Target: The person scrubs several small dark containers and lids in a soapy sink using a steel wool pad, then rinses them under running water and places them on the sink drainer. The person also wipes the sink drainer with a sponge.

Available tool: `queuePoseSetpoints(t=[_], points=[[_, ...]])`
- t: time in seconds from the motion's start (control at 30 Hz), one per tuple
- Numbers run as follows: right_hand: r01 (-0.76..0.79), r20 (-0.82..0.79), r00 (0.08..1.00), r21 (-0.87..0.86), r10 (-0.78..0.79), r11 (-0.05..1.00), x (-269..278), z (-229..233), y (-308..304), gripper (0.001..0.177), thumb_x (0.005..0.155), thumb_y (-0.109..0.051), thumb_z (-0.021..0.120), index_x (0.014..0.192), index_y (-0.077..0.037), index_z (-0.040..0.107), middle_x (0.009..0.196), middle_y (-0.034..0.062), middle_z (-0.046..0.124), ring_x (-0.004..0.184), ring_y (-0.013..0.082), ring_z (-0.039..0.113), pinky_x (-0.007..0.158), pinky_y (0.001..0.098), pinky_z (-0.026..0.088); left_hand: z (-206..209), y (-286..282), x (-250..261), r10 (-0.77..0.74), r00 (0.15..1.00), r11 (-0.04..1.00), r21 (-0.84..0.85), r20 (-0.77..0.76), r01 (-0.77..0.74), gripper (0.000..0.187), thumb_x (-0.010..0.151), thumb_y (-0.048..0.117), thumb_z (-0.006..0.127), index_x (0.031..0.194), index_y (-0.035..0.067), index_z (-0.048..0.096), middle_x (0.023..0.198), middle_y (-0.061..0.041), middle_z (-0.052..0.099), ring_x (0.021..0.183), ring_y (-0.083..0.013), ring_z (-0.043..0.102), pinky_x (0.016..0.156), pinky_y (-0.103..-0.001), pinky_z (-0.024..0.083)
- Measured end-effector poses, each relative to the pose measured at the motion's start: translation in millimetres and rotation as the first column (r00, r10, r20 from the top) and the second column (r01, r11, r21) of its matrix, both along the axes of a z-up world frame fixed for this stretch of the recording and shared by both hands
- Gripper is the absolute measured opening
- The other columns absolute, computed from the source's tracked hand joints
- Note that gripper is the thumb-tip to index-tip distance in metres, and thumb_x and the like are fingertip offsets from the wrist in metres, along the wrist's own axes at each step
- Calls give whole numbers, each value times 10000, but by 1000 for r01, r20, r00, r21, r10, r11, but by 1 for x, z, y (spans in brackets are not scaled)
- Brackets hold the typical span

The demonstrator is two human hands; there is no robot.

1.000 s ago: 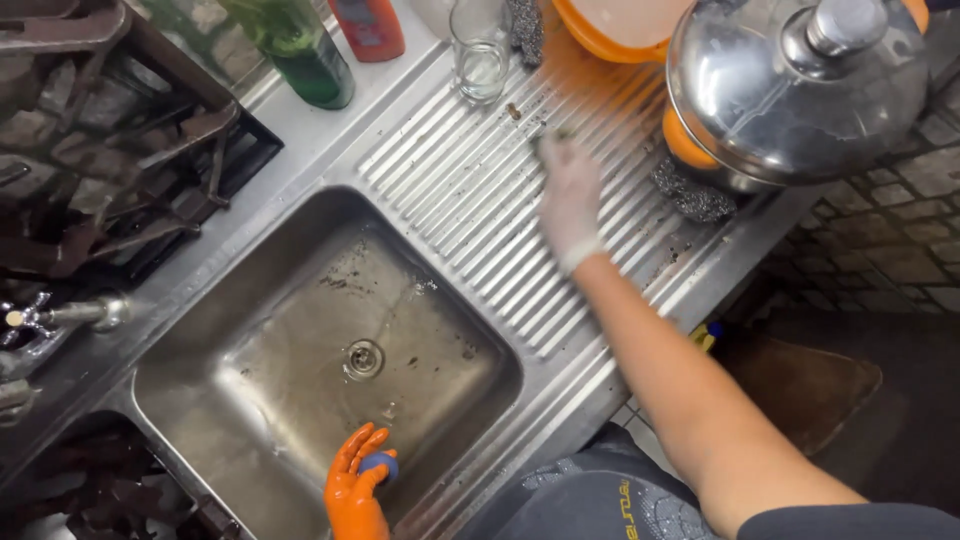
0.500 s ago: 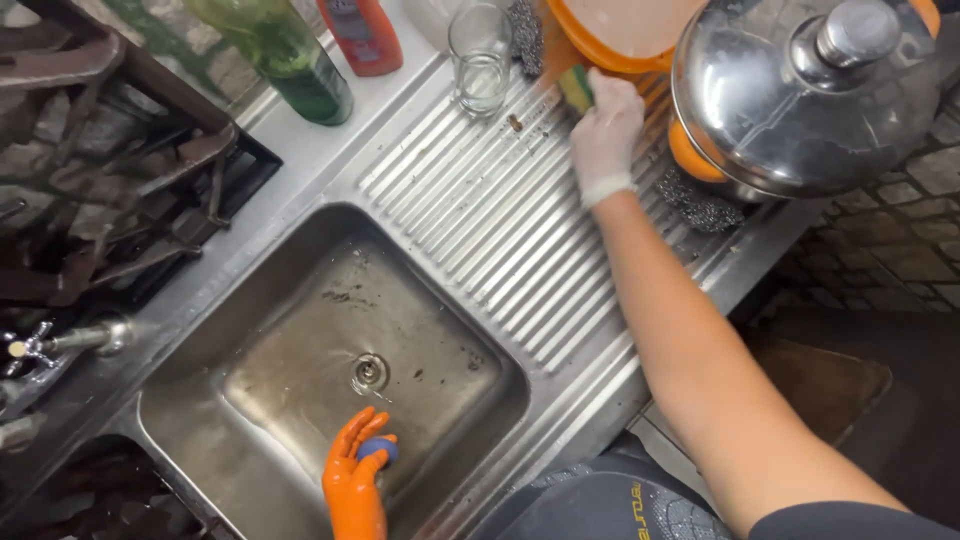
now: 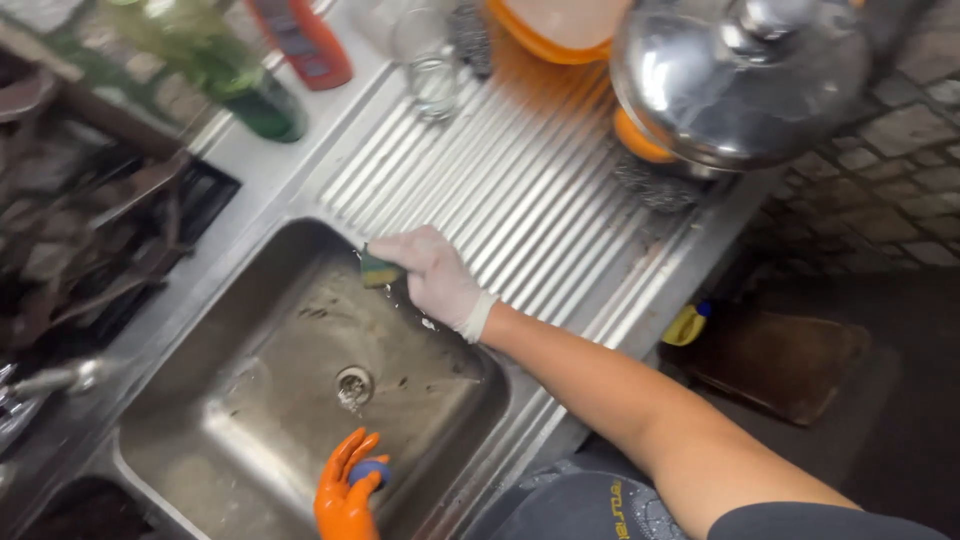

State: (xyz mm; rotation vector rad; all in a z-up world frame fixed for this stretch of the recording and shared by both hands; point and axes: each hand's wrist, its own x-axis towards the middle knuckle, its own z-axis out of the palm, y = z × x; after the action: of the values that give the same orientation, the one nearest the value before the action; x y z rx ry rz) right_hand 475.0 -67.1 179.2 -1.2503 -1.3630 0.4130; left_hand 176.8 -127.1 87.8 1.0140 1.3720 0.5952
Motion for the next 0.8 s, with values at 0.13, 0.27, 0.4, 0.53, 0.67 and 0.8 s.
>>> queuePoseSetpoints(t=[0.13,0.27,0.4,0.53,0.67,0.8], points=[[474,366,803,87,-471,876,66,28,-19,269,822,57,339,640,-83,478,521,5,414,471,112,436,489,172,393,8,-6,0,19,1000,1000,17,-10,-19,559,580,-157,428,1107,-28,559,1018,-232,617,796,-309,590,747,-334,480],[885,859,279,-57,-428,462,168,-69,-27,563,691,148,497,1171,-141,553,1144,45,558,932,231,454,884,313,421,1,-20,1,7,999,999,51,44,-10,542,580,-130,464,1104,-31,564,999,-238,621,822,-296,596,766,-349,501],[913,956,284,-246,-75,324,186,-91,-32,679,735,41,450,1377,-99,278,1381,126,305,1247,326,265,1020,370,251,-6,-35,-2,10,998,1000,-9,56,-9,544,575,-114,476,1108,-51,561,1000,-254,624,821,-290,596,770,-341,491],[881,930,359,-308,-82,359,151,-74,-54,699,663,75,518,1324,2,303,1328,210,333,1198,321,337,1047,342,205,6,-44,-5,-10,997,1000,9,75,10,535,580,-95,484,1106,-32,565,995,-244,627,799,-291,599,754,-335,490],[517,-6,808,-470,-589,715,18,-17,-75,343,928,-110,257,1090,78,495,1335,255,345,1274,359,296,1081,391,210,31,-46,-6,6,999,1000,-21,39,-5,510,612,-87,475,1109,-22,570,1005,-227,628,813,-296,596,780,-340,473],[199,242,961,-260,-136,945,-56,-42,-86,454,669,190,390,1066,-22,443,1070,140,468,1010,281,439,882,378,318,11,-46,-18,-62,996,998,15,69,61,531,588,-74,489,1110,-19,565,1001,-225,626,792,-287,599,736,-320,465]])
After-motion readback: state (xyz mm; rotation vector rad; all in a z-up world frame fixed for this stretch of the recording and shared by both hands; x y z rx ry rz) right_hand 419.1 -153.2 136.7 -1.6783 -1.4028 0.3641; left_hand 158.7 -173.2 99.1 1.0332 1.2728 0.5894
